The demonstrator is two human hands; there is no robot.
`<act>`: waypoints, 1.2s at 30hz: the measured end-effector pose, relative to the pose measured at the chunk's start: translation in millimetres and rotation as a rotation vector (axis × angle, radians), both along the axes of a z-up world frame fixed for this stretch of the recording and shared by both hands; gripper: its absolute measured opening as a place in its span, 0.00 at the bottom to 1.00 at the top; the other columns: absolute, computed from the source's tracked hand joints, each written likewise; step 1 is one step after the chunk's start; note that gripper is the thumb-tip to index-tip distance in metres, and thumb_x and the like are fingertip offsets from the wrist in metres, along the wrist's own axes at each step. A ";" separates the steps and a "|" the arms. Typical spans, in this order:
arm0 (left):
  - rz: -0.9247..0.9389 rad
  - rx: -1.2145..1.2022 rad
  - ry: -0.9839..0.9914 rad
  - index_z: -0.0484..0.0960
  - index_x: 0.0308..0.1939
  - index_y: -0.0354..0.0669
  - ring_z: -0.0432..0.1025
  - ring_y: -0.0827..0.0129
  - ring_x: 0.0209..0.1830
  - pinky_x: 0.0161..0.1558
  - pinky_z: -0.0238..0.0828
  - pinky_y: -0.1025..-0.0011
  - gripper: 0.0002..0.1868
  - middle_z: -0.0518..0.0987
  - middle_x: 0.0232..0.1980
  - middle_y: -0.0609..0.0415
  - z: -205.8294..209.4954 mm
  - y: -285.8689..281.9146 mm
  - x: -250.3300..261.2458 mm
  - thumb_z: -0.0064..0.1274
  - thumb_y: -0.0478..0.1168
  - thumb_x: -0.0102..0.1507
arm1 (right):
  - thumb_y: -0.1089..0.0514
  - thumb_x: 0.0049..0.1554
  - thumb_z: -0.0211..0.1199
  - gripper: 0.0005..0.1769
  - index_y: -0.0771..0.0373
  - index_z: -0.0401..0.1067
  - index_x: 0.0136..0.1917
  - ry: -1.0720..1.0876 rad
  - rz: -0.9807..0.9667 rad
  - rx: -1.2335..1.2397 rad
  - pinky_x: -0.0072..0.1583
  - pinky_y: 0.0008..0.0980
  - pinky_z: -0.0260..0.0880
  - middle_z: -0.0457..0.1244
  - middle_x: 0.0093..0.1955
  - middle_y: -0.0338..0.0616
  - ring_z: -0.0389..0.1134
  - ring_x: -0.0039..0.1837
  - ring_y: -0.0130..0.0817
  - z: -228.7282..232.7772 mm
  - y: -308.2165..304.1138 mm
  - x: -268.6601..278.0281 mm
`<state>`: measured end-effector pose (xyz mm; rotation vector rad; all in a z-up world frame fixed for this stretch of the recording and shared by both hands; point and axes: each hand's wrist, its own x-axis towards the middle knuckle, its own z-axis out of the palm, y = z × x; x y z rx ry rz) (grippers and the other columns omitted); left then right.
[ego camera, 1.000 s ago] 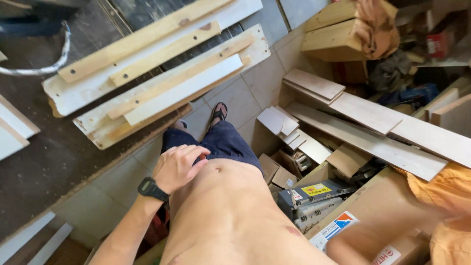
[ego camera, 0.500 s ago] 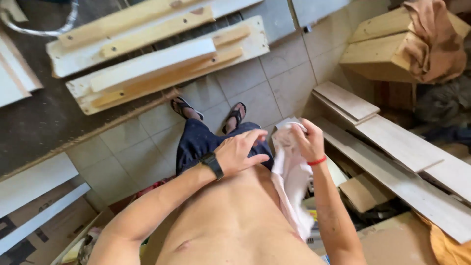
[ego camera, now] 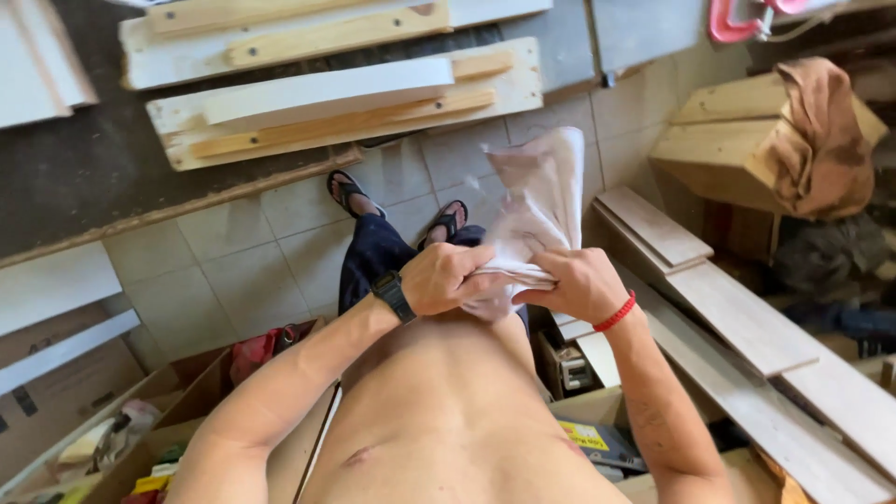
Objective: The person applies edge banding to a wooden board by aligning the strip and using a clothes iron to heat-activate the adhesive.
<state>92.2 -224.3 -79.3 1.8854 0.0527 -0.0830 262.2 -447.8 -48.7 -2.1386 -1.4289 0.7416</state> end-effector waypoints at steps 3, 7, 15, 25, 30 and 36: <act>-0.045 -0.002 0.134 0.74 0.48 0.52 0.82 0.42 0.42 0.44 0.80 0.52 0.16 0.83 0.30 0.42 38.5 25.7 -3.9 0.53 0.58 0.70 | 0.41 0.49 0.74 0.19 0.53 0.74 0.43 -0.050 0.134 -0.134 0.46 0.49 0.74 0.70 0.41 0.41 0.74 0.47 0.50 -18.7 0.7 15.2; -0.186 0.025 0.281 0.79 0.59 0.47 0.82 0.35 0.45 0.46 0.81 0.45 0.36 0.86 0.41 0.30 45.3 68.0 -25.2 0.65 0.65 0.57 | 0.49 0.45 0.77 0.21 0.61 0.74 0.46 0.131 0.156 -0.117 0.51 0.55 0.75 0.71 0.46 0.50 0.74 0.55 0.57 17.7 32.7 36.3; 0.004 0.021 0.311 0.82 0.41 0.37 0.79 0.40 0.54 0.53 0.78 0.48 0.13 0.85 0.49 0.37 27.9 156.9 -90.7 0.56 0.45 0.64 | 0.55 0.51 0.70 0.12 0.55 0.79 0.50 0.231 -0.061 -0.454 0.54 0.49 0.75 0.74 0.45 0.51 0.76 0.52 0.51 30.2 63.5 57.3; 0.119 -0.031 0.318 0.85 0.43 0.51 0.82 0.47 0.37 0.40 0.78 0.55 0.23 0.86 0.31 0.46 27.6 232.3 -154.1 0.72 0.58 0.53 | 0.56 0.60 0.68 0.06 0.61 0.80 0.47 0.507 -0.363 -0.158 0.43 0.26 0.64 0.65 0.34 0.35 0.62 0.39 0.24 39.2 70.2 70.1; 0.165 -0.187 0.064 0.90 0.37 0.54 0.84 0.57 0.33 0.36 0.80 0.67 0.06 0.88 0.32 0.53 36.3 245.7 -167.8 0.70 0.43 0.57 | 0.56 0.53 0.73 0.06 0.60 0.81 0.41 0.456 -0.424 -0.178 0.40 0.28 0.61 0.64 0.32 0.34 0.59 0.38 0.24 41.1 49.7 66.3; 0.075 -0.153 -0.343 0.87 0.42 0.45 0.59 0.83 0.13 0.12 0.56 0.83 0.09 0.76 0.22 0.64 87.9 289.1 -99.8 0.52 0.42 0.70 | 0.46 0.56 0.67 0.15 0.58 0.69 0.41 0.174 -0.526 0.111 0.41 0.24 0.49 0.58 0.37 0.30 0.53 0.39 0.20 99.6 62.7 103.3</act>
